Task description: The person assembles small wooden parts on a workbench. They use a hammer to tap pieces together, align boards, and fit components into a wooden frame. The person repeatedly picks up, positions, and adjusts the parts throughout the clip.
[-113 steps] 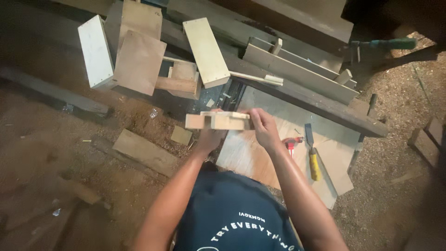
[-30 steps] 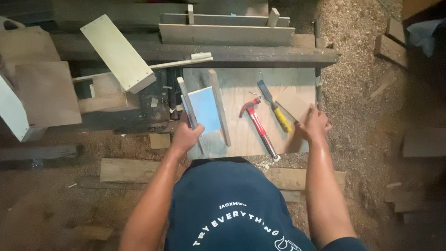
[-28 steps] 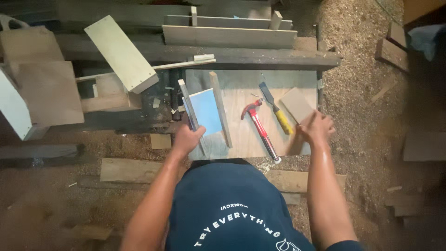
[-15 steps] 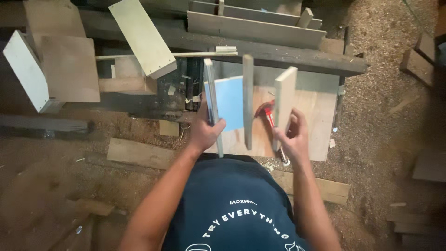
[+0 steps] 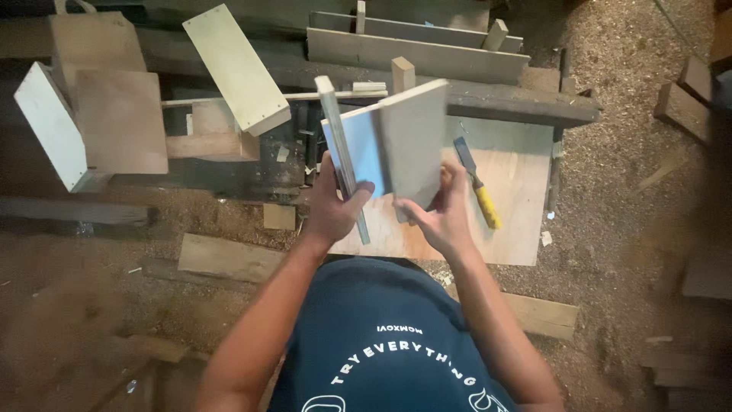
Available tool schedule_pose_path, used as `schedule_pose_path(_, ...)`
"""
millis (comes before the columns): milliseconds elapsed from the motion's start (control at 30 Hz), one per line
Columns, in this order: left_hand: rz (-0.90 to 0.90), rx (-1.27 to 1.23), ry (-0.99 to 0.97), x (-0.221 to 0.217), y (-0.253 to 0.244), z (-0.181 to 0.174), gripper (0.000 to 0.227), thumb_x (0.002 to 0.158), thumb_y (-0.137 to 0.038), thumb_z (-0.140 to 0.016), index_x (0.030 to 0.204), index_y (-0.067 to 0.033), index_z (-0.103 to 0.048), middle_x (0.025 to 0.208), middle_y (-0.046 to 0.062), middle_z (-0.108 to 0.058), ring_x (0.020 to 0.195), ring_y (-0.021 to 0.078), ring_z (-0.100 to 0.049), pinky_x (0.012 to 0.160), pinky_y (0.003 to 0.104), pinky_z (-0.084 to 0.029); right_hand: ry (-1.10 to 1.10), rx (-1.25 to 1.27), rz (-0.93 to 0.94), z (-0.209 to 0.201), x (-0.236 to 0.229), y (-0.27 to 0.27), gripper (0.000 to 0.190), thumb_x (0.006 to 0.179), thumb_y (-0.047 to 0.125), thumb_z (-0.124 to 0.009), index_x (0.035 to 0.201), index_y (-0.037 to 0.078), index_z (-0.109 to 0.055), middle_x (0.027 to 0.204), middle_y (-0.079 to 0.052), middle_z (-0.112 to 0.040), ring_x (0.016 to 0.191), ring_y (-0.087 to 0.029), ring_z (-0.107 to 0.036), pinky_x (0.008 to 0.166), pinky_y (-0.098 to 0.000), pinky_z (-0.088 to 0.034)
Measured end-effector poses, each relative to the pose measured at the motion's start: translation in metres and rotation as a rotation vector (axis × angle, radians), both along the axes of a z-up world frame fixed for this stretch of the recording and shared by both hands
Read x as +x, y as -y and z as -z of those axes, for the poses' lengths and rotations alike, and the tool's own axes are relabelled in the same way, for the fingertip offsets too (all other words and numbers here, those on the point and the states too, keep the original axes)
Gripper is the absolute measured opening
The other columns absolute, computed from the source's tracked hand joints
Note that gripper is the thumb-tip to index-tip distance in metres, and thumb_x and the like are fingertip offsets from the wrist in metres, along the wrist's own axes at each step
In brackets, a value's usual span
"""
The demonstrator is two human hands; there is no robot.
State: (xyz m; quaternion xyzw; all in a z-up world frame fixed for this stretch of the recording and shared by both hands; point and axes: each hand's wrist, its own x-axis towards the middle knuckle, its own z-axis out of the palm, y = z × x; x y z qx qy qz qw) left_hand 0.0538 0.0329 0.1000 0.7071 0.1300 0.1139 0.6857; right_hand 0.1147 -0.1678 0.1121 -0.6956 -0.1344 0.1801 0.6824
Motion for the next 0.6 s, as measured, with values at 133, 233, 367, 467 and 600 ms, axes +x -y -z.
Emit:
schedule_pose_path(133, 0.018, 0.255, 0.06, 0.005, -0.002, 0.025, 0.055, 0.085, -0.009, -0.076, 0.13, -0.0025, -0.046, 0.105, 0.008, -0.06, 0.092, 0.0225, -0.064, 0.081, 0.039, -0.054, -0.033, -0.049, -0.002, 0.031, -0.002, -0.009, 0.058, 0.096, 0.0, -0.069, 0.14, 0.012, -0.033, 0.122, -0.013, -0.055, 0.092, -0.017, -0.065, 0.056, -0.0288, -0.055)
schedule_pose_path(233, 0.044, 0.273, 0.158, 0.001, -0.003, 0.033, 0.046, 0.09, -0.008, -0.075, 0.128, -0.0042, -0.049, 0.107, 0.012, -0.056, 0.097, 0.0255, -0.063, 0.086, 0.041, -0.054, -0.005, 0.016, 0.011, 0.041, -0.009, -0.013, 0.05, 0.099, -0.002, -0.066, 0.138, 0.011, -0.038, 0.121, -0.013, -0.057, 0.094, -0.015, -0.063, 0.062, -0.028, -0.056)
schedule_pose_path(367, 0.011, 0.034, 0.09, -0.011, 0.006, 0.025, 0.048, 0.093, -0.009, -0.074, 0.131, -0.0029, -0.044, 0.105, 0.008, -0.058, 0.093, 0.0188, -0.062, 0.081, 0.035, -0.054, 0.144, 0.056, 0.088, 0.029, -0.023, -0.016, 0.042, 0.101, -0.002, -0.068, 0.136, 0.007, -0.046, 0.13, -0.014, -0.054, 0.11, -0.017, -0.059, 0.083, -0.0308, -0.057)
schedule_pose_path(467, 0.03, -0.119, 0.123, -0.01, 0.009, -0.001, 0.054, 0.091, -0.005, -0.069, 0.135, -0.0017, -0.038, 0.114, 0.007, -0.058, 0.1, 0.0164, -0.063, 0.081, 0.032, -0.056, 0.301, 0.133, 0.112, -0.003, -0.024, -0.017, 0.037, 0.101, -0.002, -0.068, 0.132, 0.003, -0.048, 0.135, -0.013, -0.049, 0.118, -0.018, -0.058, 0.096, -0.0332, -0.059)
schedule_pose_path(600, 0.144, -0.192, 0.185, -0.018, 0.008, -0.039, 0.052, 0.091, -0.006, -0.068, 0.134, -0.0016, -0.039, 0.119, 0.008, -0.058, 0.106, 0.018, -0.065, 0.087, 0.033, -0.057, 0.505, 0.048, 0.157, -0.051, -0.035, -0.006, 0.033, 0.104, -0.003, -0.068, 0.132, -0.001, -0.05, 0.131, -0.012, -0.051, 0.117, -0.018, -0.058, 0.099, -0.0319, -0.055)
